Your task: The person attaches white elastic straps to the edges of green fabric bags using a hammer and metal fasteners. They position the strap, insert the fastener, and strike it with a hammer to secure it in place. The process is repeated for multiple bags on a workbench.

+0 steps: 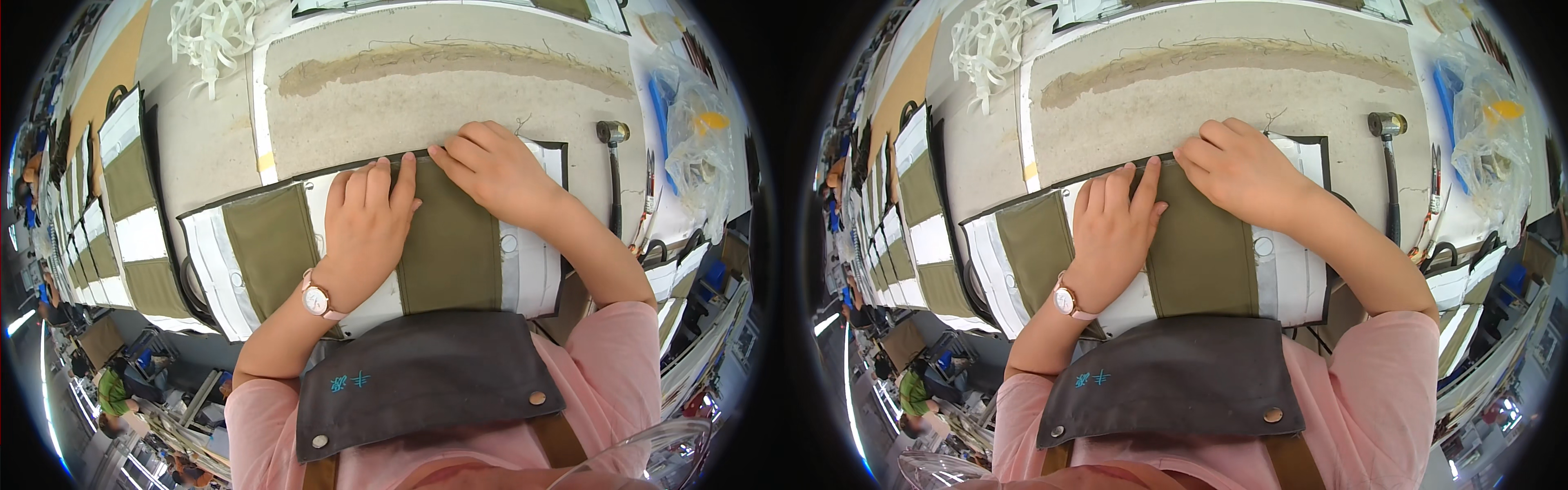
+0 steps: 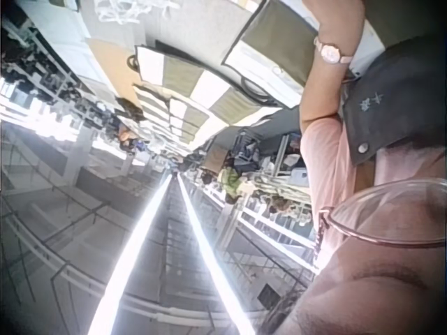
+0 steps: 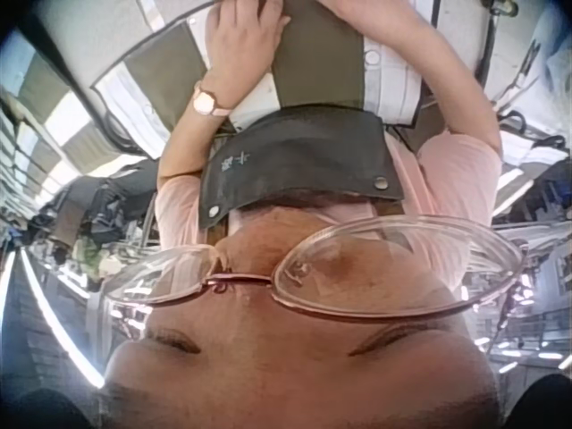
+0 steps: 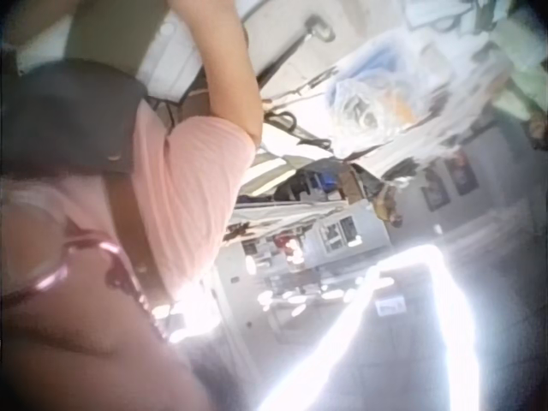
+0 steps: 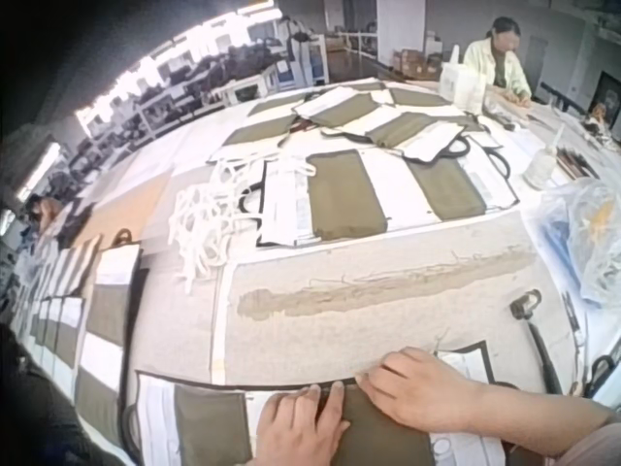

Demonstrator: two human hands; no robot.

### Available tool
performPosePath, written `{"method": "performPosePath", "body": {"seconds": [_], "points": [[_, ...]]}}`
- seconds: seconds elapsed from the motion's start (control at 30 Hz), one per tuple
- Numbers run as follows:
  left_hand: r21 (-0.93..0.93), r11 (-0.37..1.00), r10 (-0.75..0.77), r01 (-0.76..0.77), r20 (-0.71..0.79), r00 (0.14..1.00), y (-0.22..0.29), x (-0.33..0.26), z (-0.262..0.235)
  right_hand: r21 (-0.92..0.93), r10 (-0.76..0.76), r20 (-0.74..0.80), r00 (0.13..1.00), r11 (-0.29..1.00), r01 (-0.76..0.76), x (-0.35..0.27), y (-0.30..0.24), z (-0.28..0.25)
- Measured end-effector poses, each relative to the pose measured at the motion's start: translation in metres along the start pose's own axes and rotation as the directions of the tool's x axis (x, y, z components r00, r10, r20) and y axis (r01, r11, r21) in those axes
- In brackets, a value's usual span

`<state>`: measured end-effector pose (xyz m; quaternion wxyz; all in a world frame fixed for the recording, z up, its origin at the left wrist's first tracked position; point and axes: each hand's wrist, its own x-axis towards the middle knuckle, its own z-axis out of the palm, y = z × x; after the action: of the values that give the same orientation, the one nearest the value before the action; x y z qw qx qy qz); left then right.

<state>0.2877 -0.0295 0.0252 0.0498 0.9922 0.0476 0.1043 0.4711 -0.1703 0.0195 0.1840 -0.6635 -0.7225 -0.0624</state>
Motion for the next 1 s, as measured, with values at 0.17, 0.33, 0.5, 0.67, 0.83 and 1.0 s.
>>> {"method": "performPosePath", "body": {"seconds": [0.17, 0.33, 0.5, 0.67, 0.83, 1.0], "points": [[0.053, 0.996, -0.076, 0.076, 0.006, 0.997, 0.013, 0.002, -0.001, 0.055, 0.063, -0.022, 0.998, 0.997, -0.062, -0.001, -0.001, 0.003], [0.006, 1.000, -0.016, 0.016, -0.027, 1.000, 0.021, 0.008, 0.009, 0.140, 0.219, 0.051, 0.974, 0.964, -0.224, 0.003, -0.003, 0.003], [0.032, 0.999, 0.001, -0.001, -0.007, 1.000, 0.022, 0.014, 0.003, 0.169, 0.481, 0.213, 0.850, 0.839, -0.517, 0.002, 0.008, -0.013], [-0.028, 0.998, -0.054, 0.055, 0.041, 0.998, 0.028, 0.022, 0.003, 0.257, 0.435, 0.187, 0.881, 0.844, -0.471, 0.003, 0.012, -0.010], [0.009, 1.000, -0.024, 0.024, 0.004, 1.000, 0.028, 0.022, 0.003, 0.457, 0.457, 0.181, 0.871, 0.745, -0.486, 0.005, 0.016, -0.006], [0.022, 0.999, -0.024, 0.024, 0.006, 1.000, 0.028, 0.021, 0.002, 0.449, 0.317, 0.068, 0.946, 0.837, -0.313, -0.010, 0.023, -0.005]]}}
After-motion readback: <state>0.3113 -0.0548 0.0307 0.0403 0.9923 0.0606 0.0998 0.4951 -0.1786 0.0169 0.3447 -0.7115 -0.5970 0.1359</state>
